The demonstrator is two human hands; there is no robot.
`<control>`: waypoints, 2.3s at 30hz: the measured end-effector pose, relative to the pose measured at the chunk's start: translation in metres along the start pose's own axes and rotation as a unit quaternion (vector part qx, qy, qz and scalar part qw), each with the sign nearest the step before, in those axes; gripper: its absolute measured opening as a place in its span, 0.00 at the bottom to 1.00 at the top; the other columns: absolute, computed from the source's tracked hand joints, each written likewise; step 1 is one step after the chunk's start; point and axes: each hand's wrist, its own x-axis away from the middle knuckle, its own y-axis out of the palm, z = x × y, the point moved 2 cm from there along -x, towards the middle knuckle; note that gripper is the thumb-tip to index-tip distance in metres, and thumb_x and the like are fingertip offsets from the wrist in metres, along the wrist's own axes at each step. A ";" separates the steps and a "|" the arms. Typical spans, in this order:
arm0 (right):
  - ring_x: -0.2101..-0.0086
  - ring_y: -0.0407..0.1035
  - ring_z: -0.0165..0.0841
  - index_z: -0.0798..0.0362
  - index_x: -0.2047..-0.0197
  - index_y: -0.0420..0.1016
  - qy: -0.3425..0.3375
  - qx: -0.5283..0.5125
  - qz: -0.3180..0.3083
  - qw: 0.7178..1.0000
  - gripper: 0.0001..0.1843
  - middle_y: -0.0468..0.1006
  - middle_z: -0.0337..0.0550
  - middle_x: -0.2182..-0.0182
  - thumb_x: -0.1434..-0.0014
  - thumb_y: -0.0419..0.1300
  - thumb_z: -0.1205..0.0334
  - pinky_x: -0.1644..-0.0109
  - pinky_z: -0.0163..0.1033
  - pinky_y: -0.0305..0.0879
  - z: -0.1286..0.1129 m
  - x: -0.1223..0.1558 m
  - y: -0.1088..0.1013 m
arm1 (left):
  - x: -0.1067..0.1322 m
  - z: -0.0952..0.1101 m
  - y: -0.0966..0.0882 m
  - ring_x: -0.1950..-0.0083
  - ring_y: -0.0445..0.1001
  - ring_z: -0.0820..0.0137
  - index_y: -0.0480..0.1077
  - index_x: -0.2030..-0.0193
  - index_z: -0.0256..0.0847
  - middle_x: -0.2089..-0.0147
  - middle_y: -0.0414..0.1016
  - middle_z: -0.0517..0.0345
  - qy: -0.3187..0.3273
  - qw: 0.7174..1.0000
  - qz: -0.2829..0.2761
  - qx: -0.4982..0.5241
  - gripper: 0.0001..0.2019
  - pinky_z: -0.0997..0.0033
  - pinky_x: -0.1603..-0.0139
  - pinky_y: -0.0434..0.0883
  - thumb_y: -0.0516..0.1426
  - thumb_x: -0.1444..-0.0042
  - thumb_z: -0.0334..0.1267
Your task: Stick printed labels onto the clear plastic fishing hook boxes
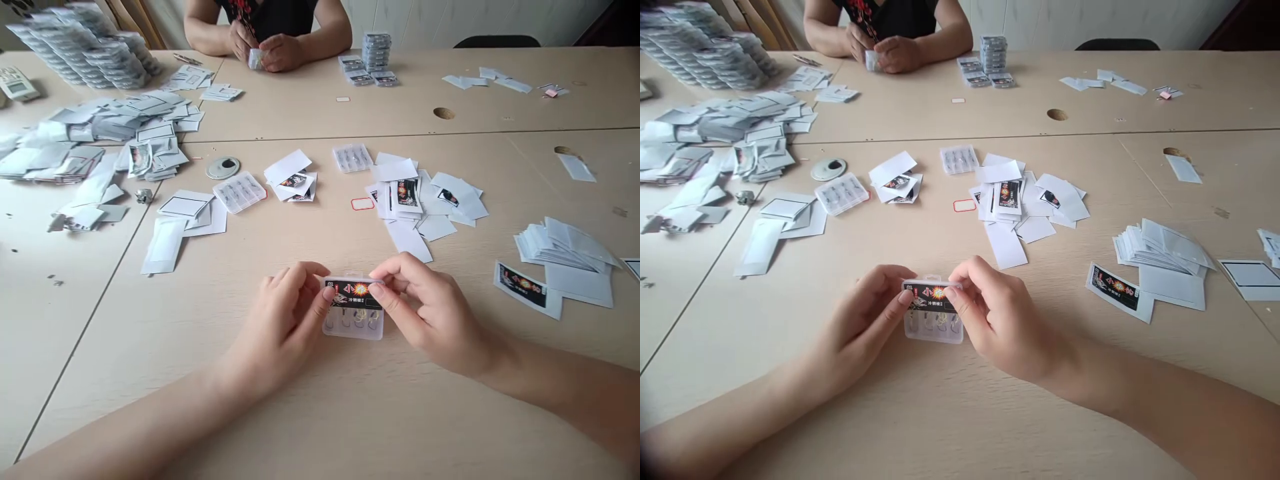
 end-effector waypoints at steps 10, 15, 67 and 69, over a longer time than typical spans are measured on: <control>0.71 0.62 0.26 0.53 0.65 0.62 0.048 -0.233 -0.007 0.971 0.06 0.66 0.37 0.72 0.36 0.53 0.63 0.68 0.31 0.62 -0.001 -0.003 0.000 | 0.002 0.004 0.003 0.70 0.64 0.74 0.63 0.63 0.39 0.69 0.66 0.59 -0.119 0.881 -0.131 0.438 0.12 0.74 0.69 0.62 0.50 0.38 0.46; 0.72 0.60 0.25 0.52 0.64 0.62 0.050 -0.260 -0.035 0.964 0.04 0.64 0.36 0.71 0.35 0.54 0.63 0.69 0.30 0.59 -0.005 0.002 0.005 | 0.003 0.004 0.008 0.68 0.64 0.73 0.64 0.65 0.37 0.70 0.66 0.58 -0.116 0.888 -0.190 0.403 0.13 0.75 0.69 0.61 0.55 0.41 0.47; 0.65 0.64 0.26 0.45 0.53 0.65 0.162 -0.343 -0.144 0.914 0.07 0.69 0.37 0.66 0.33 0.51 0.59 0.64 0.29 0.63 -0.008 0.005 0.009 | 0.002 0.007 0.011 0.64 0.67 0.70 0.58 0.48 0.40 0.66 0.65 0.58 -0.063 0.888 -0.221 0.399 0.13 0.72 0.65 0.67 0.50 0.37 0.40; 0.65 0.63 0.27 0.46 0.53 0.65 0.169 -0.332 -0.145 0.917 0.07 0.68 0.37 0.67 0.34 0.51 0.58 0.65 0.29 0.62 -0.007 0.006 0.008 | 0.001 0.007 0.009 0.66 0.66 0.71 0.64 0.59 0.37 0.67 0.66 0.57 -0.079 0.909 -0.210 0.351 0.11 0.73 0.67 0.65 0.50 0.38 0.44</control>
